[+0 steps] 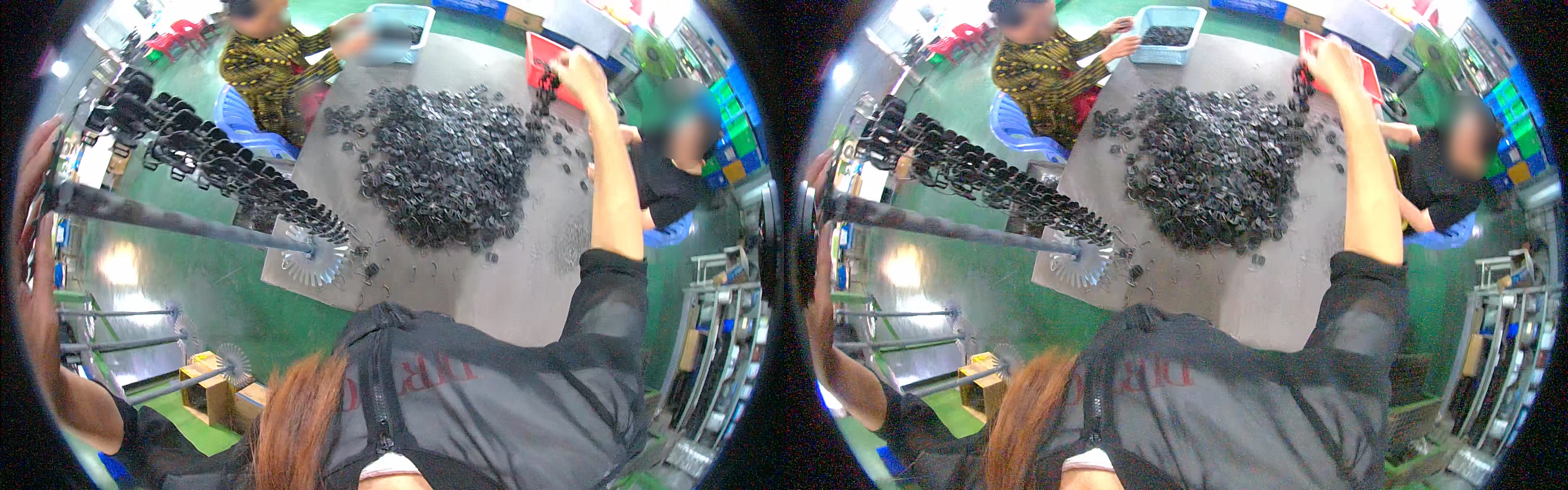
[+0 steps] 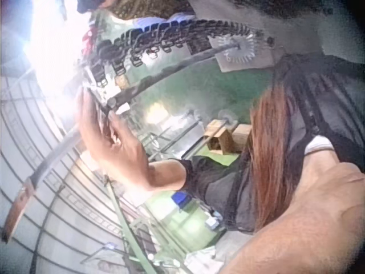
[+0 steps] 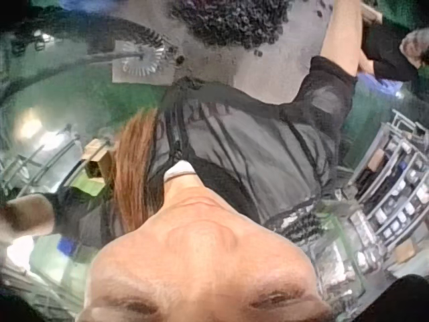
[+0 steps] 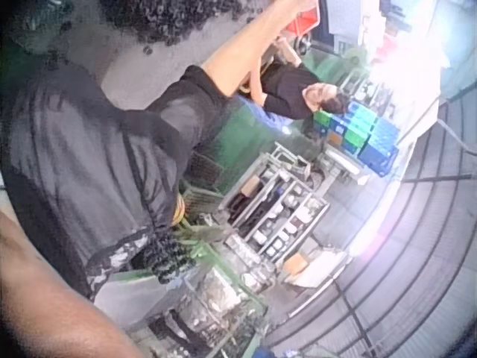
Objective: The person attaches black plastic clips onto a metal fixture with multiple spokes, then moves the assembly to a different rack and begins another one.
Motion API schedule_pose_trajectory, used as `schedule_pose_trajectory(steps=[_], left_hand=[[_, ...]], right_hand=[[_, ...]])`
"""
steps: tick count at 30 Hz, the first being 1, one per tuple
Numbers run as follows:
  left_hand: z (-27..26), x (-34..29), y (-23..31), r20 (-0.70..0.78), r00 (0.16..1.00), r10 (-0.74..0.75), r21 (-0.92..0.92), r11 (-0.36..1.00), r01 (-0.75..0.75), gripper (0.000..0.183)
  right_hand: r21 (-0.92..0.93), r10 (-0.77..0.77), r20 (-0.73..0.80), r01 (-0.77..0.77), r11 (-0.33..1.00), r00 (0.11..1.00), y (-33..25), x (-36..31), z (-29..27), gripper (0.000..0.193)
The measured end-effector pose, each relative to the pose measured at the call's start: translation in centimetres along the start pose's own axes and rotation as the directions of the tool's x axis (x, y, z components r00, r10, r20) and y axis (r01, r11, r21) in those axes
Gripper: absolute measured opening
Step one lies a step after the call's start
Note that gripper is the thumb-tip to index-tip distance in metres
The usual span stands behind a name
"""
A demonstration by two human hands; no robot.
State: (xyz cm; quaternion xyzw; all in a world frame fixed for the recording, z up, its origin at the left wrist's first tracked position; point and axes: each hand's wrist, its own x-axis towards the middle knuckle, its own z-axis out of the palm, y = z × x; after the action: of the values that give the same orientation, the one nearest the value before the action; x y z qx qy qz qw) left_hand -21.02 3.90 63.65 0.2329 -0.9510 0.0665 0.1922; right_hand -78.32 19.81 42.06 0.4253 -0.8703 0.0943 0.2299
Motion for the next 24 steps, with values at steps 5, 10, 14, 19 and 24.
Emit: schedule_pose_trajectory(steps=[5, 10, 14, 19, 24], left_hand=[[-0.7, -0.5, 0.8, 0.056, 0.998, -0.027, -0.025, 0.999, 0.028, 0.047], [0.9, 2.8, 3.2, -0.012, 0.985, 0.174, 0.281, 0.946, -0.163, 0.054], [0.3, 1.9, 4.0, -0.024, 0.998, 0.061, 0.315, 0.948, -0.051, 0.048], [0.3, 2.3, 4.9, -0.028, 0.996, 0.08, 0.229, 0.971, -0.072, 0.046], [0.5, 2.0, 4.9, -0.084, 0.991, 0.104, 0.221, 0.972, -0.083, 0.047]], right_hand=[[-0.084, 0.058, 0.107, -0.049, 0.995, 0.993, -0.7, -1.0, 6.0, 0.031], [0.562, -0.066, -0.107, 0.115, 0.819, 0.992, -17.1, -2.6, -5.3, 0.014], [0.817, -0.176, -0.393, 0.43, 0.383, 0.903, -29.1, -5.5, -16.5, 0.013], [0.789, -0.085, -0.582, 0.587, 0.182, 0.809, -34.9, -6.6, -18.8, 0.016], [0.824, -0.031, -0.536, 0.531, 0.195, 0.843, -36.8, -6.1, -18.9, 0.011]])
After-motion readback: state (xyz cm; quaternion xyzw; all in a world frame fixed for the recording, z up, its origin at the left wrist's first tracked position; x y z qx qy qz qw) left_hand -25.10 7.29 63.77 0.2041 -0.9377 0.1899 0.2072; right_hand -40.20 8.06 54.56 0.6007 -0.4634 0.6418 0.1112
